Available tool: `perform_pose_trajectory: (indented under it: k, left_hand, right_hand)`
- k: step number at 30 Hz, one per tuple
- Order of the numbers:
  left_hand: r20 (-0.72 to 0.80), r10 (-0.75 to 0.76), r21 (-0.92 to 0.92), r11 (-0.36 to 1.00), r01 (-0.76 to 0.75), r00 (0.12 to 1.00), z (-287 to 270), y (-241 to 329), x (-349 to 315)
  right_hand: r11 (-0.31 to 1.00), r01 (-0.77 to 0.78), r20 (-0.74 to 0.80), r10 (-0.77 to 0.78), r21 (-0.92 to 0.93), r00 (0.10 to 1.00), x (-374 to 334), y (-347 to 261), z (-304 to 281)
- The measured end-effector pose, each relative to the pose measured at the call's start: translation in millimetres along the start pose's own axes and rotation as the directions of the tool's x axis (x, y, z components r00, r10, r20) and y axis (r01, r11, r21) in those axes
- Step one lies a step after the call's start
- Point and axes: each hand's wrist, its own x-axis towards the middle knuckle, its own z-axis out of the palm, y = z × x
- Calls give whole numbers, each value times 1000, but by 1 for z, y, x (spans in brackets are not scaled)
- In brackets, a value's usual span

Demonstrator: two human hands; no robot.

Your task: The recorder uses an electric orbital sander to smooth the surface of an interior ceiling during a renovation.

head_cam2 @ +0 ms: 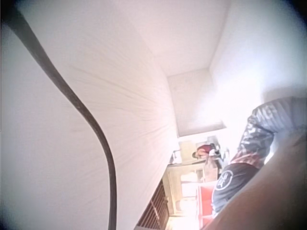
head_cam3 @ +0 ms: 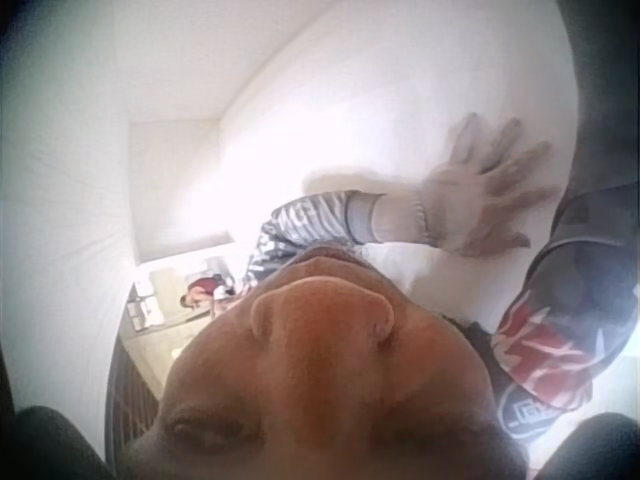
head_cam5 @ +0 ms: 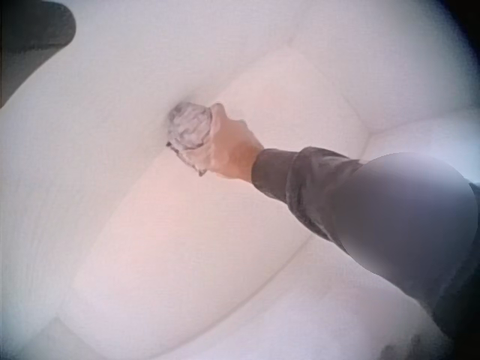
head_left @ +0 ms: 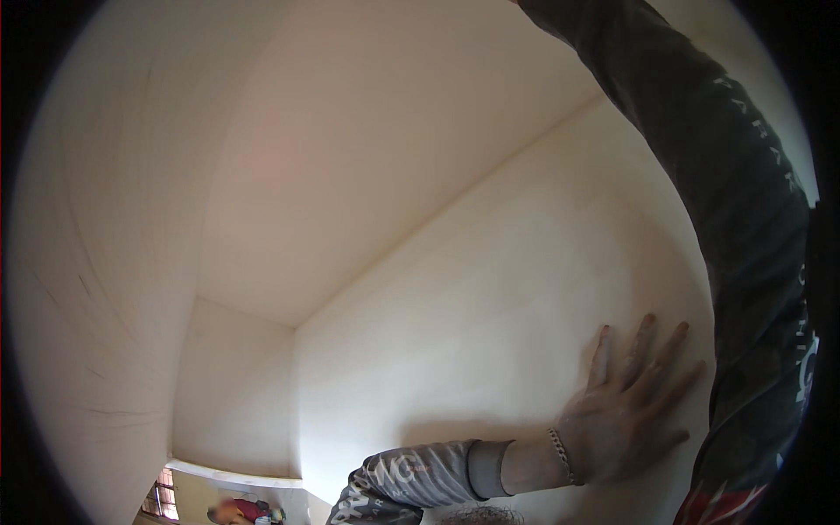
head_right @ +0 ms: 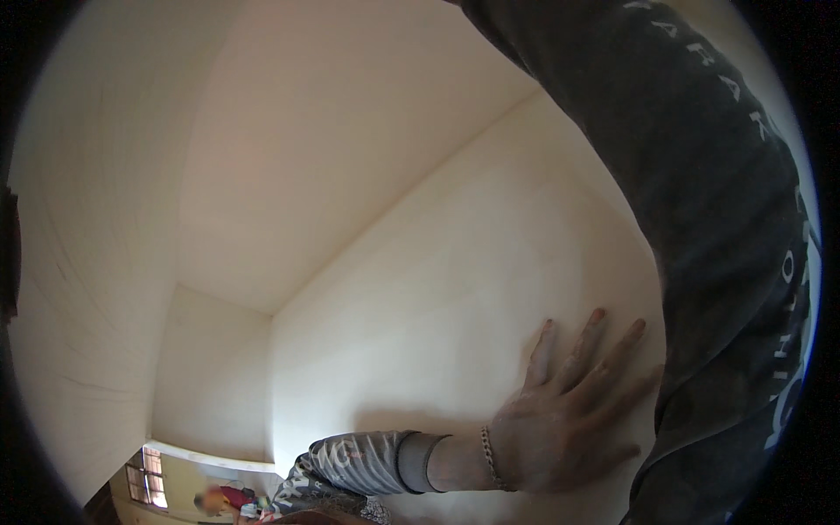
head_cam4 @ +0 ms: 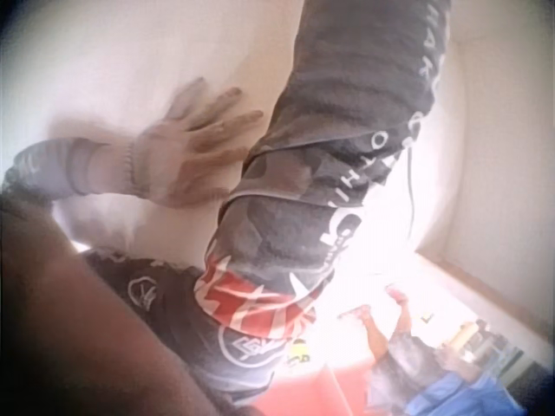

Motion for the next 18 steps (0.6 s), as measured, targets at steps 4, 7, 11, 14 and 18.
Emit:
perform_pose_trajectory:
  k: [4, 7, 11, 14, 18]
  left_hand:
    - [-25, 50, 85, 995, -48, 998, 13, -17, -8]
    - [-148, -141, -482, 875, 53, 979, -10, -42, -9]
    - [-576, -273, -610, 771, -183, 770, -111, -91, 28]
    - [-735, -108, -402, 864, -302, 669, -205, -101, 78]
    - [-560, -152, -574, 780, -249, 814, -258, -81, 174]
  right_hand:
    - [999, -20, 14, 19, 26, 1000, -8, -20, -2]
    - [998, -50, -27, 49, -45, 998, 1, -56, -14]
    - [997, -32, -47, 28, -71, 998, 3, -80, -28]
    - [995, -42, -68, 36, -91, 997, 0, -74, -29]
    - [995, -68, -48, 64, -75, 997, -2, -45, -43]
